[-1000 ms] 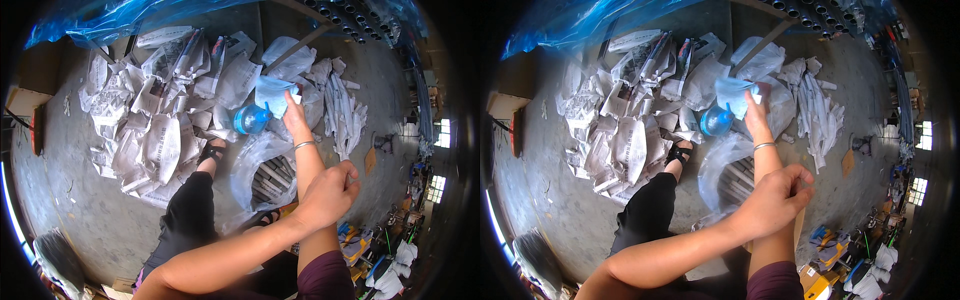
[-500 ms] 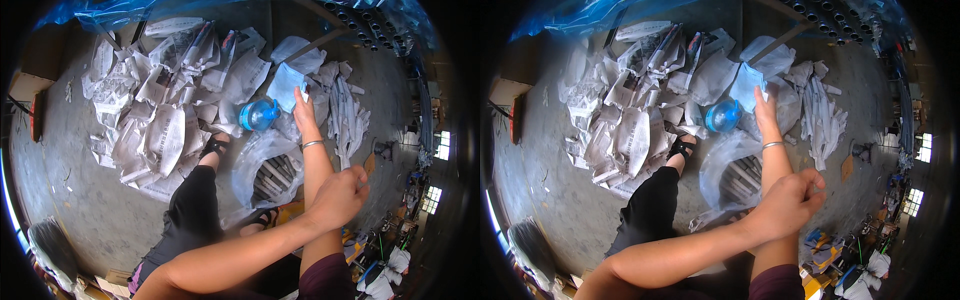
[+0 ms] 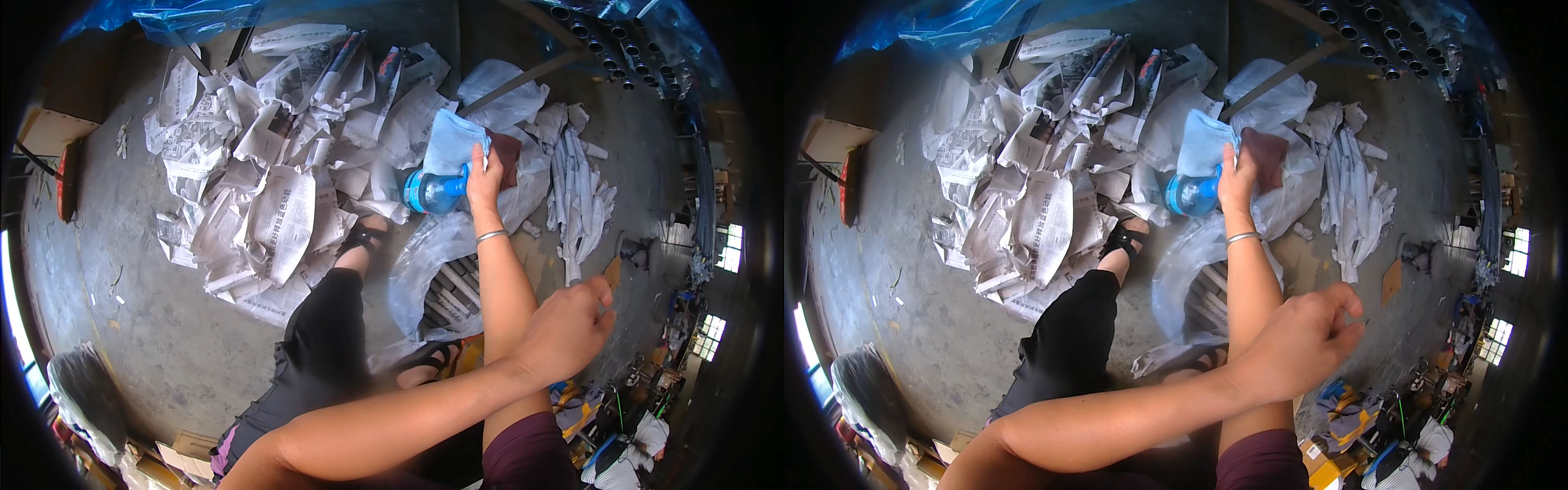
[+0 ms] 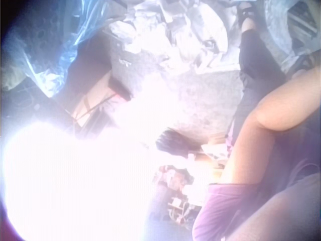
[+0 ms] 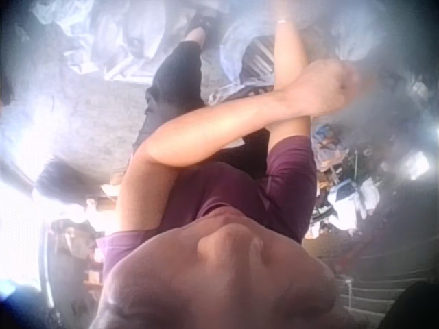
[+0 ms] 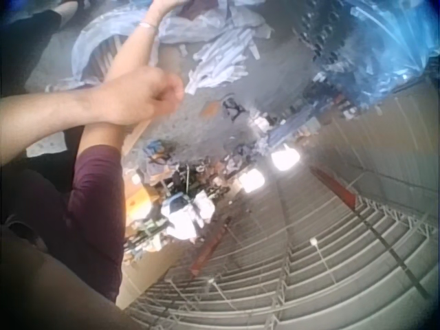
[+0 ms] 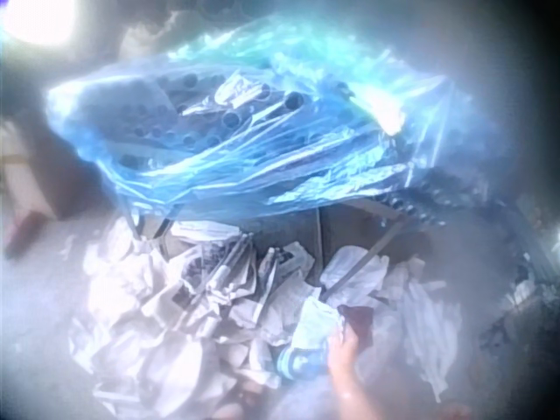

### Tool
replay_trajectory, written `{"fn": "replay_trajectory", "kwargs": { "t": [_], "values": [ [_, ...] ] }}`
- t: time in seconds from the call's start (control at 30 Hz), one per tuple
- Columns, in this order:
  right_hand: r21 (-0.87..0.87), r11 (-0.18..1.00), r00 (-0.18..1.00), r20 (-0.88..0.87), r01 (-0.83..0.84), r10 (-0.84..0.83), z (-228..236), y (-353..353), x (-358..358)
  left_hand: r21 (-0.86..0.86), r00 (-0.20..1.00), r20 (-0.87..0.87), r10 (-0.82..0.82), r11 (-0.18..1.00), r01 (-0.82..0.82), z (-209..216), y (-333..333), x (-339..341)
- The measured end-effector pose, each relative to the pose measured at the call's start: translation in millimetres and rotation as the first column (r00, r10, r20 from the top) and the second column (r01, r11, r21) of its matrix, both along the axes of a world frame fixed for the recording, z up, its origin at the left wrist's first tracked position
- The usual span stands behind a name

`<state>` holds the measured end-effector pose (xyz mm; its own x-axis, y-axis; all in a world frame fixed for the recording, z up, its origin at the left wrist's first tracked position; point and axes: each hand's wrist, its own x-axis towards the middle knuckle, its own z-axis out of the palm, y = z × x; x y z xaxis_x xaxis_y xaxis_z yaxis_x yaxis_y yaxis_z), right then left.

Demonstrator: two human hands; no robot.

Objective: The person sits on the floor and wipes cylindrical metal rods with a blue cloth. They pick up each rod from a plastic bag, wipe it thoroughly, and place it into a cardboard box.

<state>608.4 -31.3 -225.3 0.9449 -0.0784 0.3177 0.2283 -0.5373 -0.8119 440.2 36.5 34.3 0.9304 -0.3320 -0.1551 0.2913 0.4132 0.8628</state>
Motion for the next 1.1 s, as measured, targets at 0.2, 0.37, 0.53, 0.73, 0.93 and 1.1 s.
{"fn": "replay_trajectory", "kwargs": {
  "t": [0.2, 0.37, 0.53, 0.73, 0.93, 1.1],
  "values": [
    [0.001, 0.994, 0.988, -0.105, -0.113, 0.113, 20, 12, -13, 0.025, 1.0, -0.002, -0.016, 1.0, 0.016, -4, 3, 0],
    [-0.152, 0.974, 0.985, -0.071, -0.169, 0.16, 23, 20, -17, 0.018, 1.0, -0.014, -0.005, 1.0, 0.005, -3, 1, -2],
    [-0.205, 0.976, 0.997, -0.035, -0.078, 0.072, 7, 17, -14, 0.048, 1.0, 0.004, -0.005, 0.999, 0.005, -3, -7, -7],
    [-0.269, 0.963, 0.999, -0.048, -0.031, 0.019, -5, 18, -15, 0.07, 0.999, 0.011, -0.047, 0.996, 0.046, -6, -14, -15],
    [-0.344, 0.939, 0.998, 0.062, -0.008, 0.031, -9, 17, -20, 0.068, 0.995, 0.019, -0.101, 0.993, 0.1, -12, -17, -23],
    [-0.358, 0.933, 0.998, 0.059, -0.011, 0.034, -11, 19, -17, 0.085, 0.993, 0.01, -0.115, 0.99, 0.114, -10, -11, -17]
  ]
}}
